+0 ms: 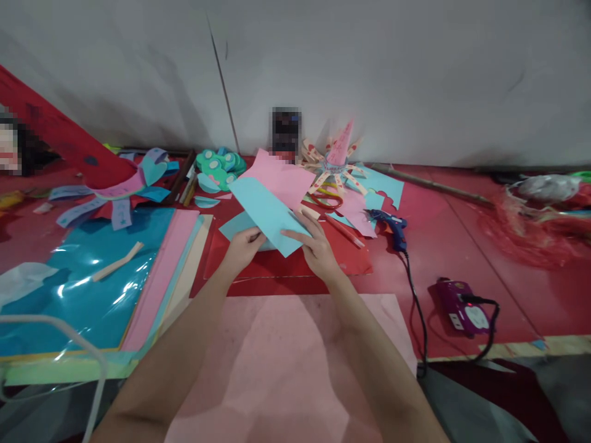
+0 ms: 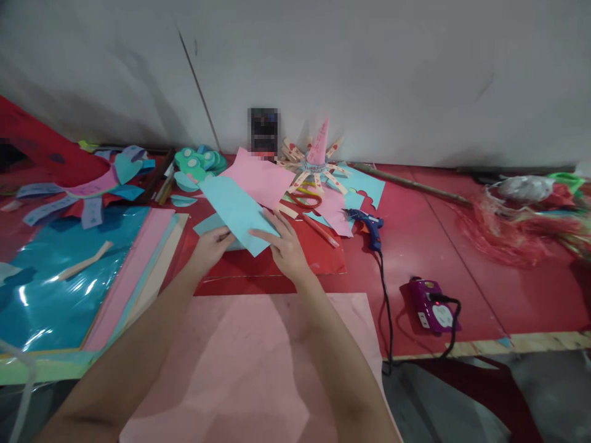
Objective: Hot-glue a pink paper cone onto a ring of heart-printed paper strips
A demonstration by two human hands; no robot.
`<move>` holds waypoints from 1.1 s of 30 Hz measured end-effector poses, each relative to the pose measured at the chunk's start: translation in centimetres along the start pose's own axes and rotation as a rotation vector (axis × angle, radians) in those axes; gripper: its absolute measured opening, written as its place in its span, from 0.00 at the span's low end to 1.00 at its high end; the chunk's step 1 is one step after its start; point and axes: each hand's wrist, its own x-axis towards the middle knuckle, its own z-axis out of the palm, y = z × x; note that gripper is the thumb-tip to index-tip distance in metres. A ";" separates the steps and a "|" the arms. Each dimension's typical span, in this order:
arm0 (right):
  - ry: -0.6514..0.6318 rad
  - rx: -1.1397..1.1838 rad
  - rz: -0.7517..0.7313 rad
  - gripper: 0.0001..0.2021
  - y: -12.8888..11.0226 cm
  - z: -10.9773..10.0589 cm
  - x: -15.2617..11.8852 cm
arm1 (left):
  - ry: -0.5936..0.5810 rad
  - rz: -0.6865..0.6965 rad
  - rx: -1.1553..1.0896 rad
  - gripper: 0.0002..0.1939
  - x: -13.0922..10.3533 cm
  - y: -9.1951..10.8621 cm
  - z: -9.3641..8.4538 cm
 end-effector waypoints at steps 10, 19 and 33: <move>-0.061 0.012 -0.005 0.26 -0.2 -0.1 0.0 | -0.020 -0.126 -0.312 0.15 0.0 0.5 0.3; -0.039 -0.003 -0.015 0.27 0.3 -0.2 -0.1 | -0.110 -0.086 -0.352 0.17 -0.5 1.3 0.1; 0.435 0.153 0.438 0.14 -1.6 -1.4 0.3 | 0.344 -0.001 -0.296 0.15 0.0 0.4 0.2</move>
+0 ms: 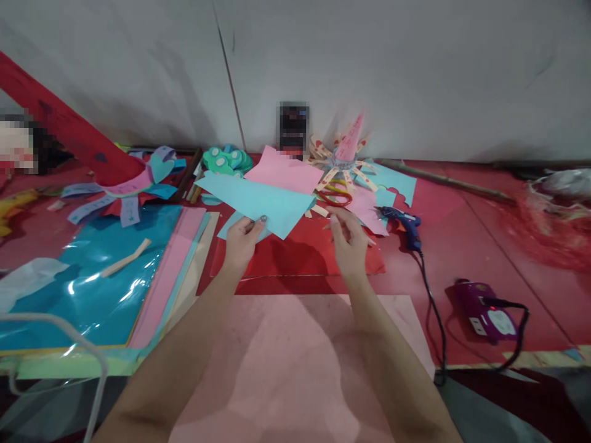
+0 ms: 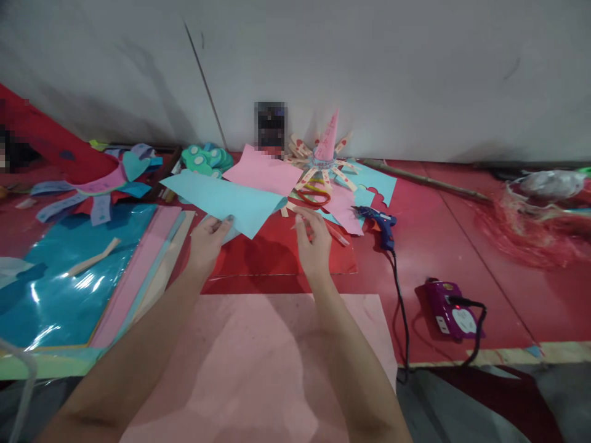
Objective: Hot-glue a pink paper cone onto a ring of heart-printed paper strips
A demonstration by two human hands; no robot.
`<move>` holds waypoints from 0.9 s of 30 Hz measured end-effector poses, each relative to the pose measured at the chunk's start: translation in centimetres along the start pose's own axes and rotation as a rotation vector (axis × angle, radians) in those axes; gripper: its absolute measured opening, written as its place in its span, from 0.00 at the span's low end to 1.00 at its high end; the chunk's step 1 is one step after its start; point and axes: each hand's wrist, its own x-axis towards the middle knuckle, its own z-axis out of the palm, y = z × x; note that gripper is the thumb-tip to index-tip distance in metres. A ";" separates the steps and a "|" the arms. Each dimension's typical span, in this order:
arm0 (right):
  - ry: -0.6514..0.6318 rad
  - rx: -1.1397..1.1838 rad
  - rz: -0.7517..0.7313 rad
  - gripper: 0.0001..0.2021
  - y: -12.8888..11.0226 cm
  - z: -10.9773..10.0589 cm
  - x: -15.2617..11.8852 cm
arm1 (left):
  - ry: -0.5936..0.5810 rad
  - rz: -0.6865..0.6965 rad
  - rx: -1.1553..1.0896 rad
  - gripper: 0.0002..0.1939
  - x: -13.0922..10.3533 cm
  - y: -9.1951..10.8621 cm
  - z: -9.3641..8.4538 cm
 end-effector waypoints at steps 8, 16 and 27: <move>-0.207 0.093 0.190 0.21 0.1 1.8 -0.9 | -0.114 -0.012 0.012 0.14 -0.7 0.4 0.4; -0.301 0.038 0.200 0.18 0.2 2.3 -1.4 | -0.161 0.012 0.066 0.14 -1.1 0.6 0.6; -0.173 0.192 0.396 0.14 -0.2 1.7 -0.8 | -0.048 0.223 0.325 0.10 -1.1 0.9 0.3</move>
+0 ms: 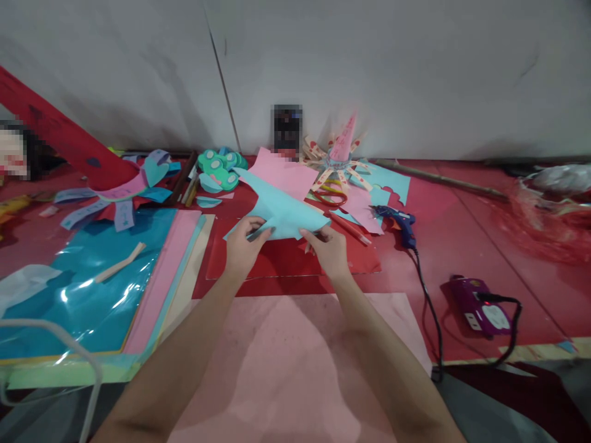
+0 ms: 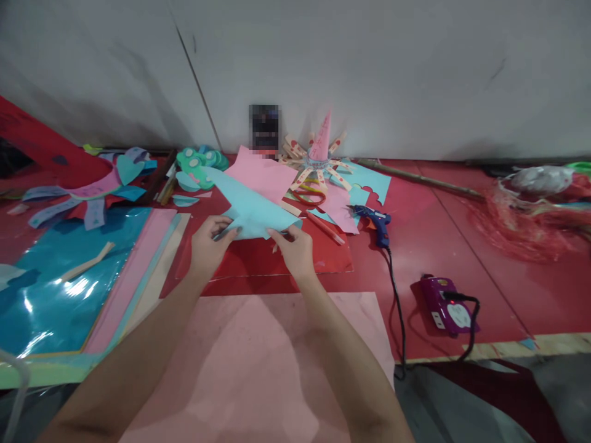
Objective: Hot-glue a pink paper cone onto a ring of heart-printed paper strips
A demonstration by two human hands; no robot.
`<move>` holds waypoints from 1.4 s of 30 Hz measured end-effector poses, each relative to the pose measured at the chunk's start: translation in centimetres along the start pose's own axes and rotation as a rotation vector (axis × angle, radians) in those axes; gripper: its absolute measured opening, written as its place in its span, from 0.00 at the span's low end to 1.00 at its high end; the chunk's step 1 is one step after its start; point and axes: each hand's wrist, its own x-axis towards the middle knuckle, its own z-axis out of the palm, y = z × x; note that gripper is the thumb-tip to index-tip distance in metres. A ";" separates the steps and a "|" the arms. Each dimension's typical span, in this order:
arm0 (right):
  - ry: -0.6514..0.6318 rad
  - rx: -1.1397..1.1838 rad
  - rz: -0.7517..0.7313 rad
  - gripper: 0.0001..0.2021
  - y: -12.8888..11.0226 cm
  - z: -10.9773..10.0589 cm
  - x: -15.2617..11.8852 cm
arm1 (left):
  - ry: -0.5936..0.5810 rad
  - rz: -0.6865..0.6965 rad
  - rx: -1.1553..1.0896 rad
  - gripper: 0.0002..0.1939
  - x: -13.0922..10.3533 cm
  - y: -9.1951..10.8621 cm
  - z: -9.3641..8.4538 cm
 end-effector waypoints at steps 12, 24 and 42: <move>0.144 0.400 0.158 0.21 0.0 -2.3 1.6 | 0.443 0.029 -0.252 0.11 1.9 -1.3 -1.4; -0.266 0.458 0.374 0.15 -0.7 -5.9 2.3 | 0.216 -0.186 -0.626 0.12 3.6 -2.8 -1.6; -0.529 0.281 0.584 0.21 0.0 -4.7 1.8 | -0.524 0.257 -0.167 0.15 0.6 2.0 -2.6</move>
